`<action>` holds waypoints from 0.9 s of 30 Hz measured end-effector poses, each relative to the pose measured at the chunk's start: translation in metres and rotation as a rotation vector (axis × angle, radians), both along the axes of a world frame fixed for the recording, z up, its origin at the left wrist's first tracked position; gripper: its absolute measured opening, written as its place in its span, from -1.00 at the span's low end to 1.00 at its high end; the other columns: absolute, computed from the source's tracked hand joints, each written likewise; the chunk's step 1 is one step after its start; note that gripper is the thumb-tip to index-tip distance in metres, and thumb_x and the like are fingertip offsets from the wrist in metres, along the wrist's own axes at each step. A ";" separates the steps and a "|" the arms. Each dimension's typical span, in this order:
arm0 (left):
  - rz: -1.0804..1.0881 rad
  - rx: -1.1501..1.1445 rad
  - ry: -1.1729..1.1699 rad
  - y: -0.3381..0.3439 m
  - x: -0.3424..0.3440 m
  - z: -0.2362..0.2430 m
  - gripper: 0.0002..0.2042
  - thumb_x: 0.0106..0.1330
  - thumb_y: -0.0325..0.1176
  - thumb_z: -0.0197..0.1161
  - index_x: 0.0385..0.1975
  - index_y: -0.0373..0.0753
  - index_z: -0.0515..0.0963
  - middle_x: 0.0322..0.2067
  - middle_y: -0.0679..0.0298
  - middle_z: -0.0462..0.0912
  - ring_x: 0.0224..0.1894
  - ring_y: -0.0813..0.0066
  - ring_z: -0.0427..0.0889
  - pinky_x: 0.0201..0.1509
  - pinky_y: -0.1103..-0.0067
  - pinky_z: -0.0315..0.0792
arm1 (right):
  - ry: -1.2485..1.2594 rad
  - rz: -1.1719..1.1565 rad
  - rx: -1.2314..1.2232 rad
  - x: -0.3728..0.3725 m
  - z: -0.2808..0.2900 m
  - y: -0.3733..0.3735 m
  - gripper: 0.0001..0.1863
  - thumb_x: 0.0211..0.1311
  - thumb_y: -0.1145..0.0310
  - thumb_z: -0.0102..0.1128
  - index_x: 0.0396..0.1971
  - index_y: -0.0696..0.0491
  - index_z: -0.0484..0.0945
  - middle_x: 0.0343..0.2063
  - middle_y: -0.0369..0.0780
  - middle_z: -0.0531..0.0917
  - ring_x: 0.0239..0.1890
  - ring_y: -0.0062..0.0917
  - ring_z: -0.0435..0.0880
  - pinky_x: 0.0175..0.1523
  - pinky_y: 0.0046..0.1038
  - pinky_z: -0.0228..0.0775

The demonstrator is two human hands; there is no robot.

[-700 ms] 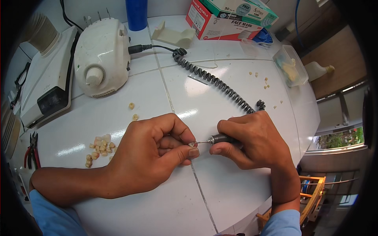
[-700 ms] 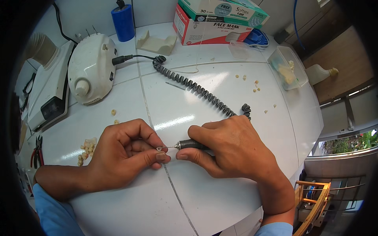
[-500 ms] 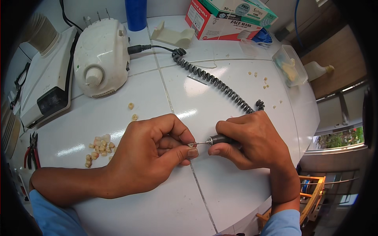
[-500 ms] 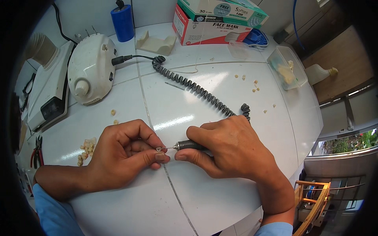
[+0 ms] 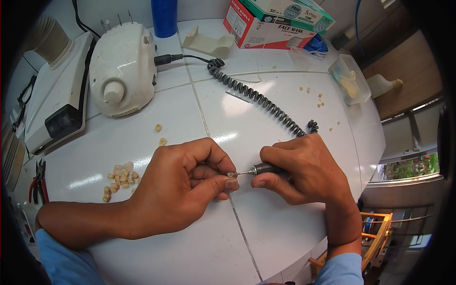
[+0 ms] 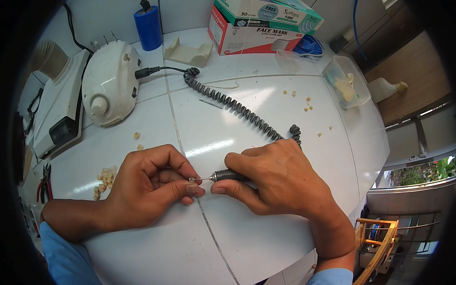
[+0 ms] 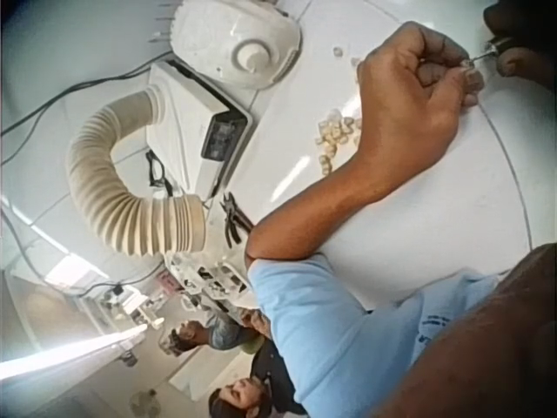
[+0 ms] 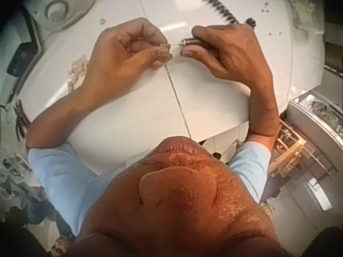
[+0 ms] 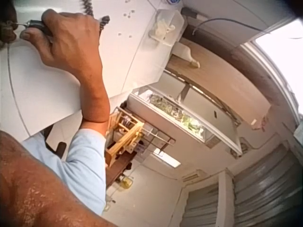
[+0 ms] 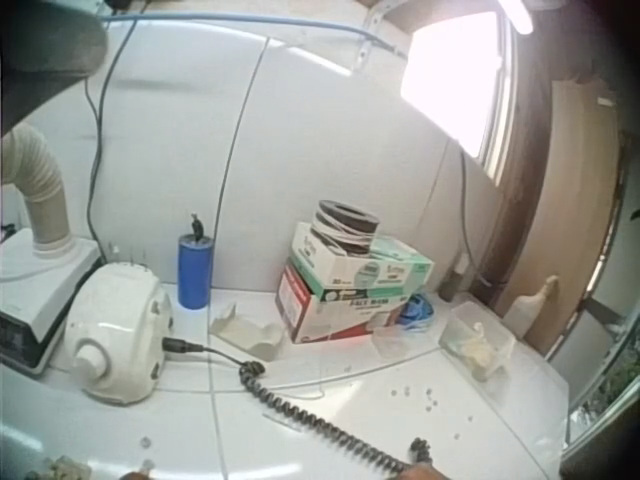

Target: Using a rotary tool to polish or refine small dental prosthetics/crowns on a laboratory bench.

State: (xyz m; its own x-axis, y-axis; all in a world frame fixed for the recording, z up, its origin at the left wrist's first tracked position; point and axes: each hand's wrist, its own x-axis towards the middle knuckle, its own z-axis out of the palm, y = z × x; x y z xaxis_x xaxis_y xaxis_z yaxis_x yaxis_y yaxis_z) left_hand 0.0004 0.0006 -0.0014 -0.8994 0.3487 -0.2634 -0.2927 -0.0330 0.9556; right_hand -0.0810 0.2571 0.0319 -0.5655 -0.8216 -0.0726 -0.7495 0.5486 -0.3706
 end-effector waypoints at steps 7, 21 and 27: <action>-0.013 -0.016 0.007 0.000 0.000 0.000 -0.91 0.57 -0.66 0.24 -0.04 -0.50 0.51 -0.05 0.04 0.74 0.05 0.31 0.88 0.05 0.56 0.81 | 0.009 -0.020 -0.003 0.001 -0.002 0.000 -0.46 0.46 -0.15 0.41 -0.48 0.04 0.63 -0.69 -0.17 0.61 -0.67 -0.16 0.60 -0.49 -0.17 0.29; -0.012 -0.019 -0.023 0.000 0.000 0.001 -0.91 0.57 -0.66 0.25 -0.04 -0.49 0.51 -0.06 0.06 0.73 0.05 0.32 0.88 0.06 0.56 0.81 | 0.006 -0.010 0.002 0.001 -0.001 0.000 -0.45 0.47 -0.16 0.39 -0.49 0.04 0.63 -0.69 -0.18 0.60 -0.66 -0.16 0.60 -0.49 -0.17 0.29; -0.025 -0.030 -0.016 -0.001 0.000 0.001 -0.90 0.57 -0.66 0.25 -0.04 -0.49 0.51 -0.06 0.07 0.73 0.05 0.33 0.87 0.05 0.57 0.81 | -0.002 -0.013 0.017 0.001 0.000 0.000 -0.45 0.47 -0.16 0.39 -0.49 0.04 0.63 -0.69 -0.18 0.60 -0.66 -0.16 0.60 -0.48 -0.17 0.28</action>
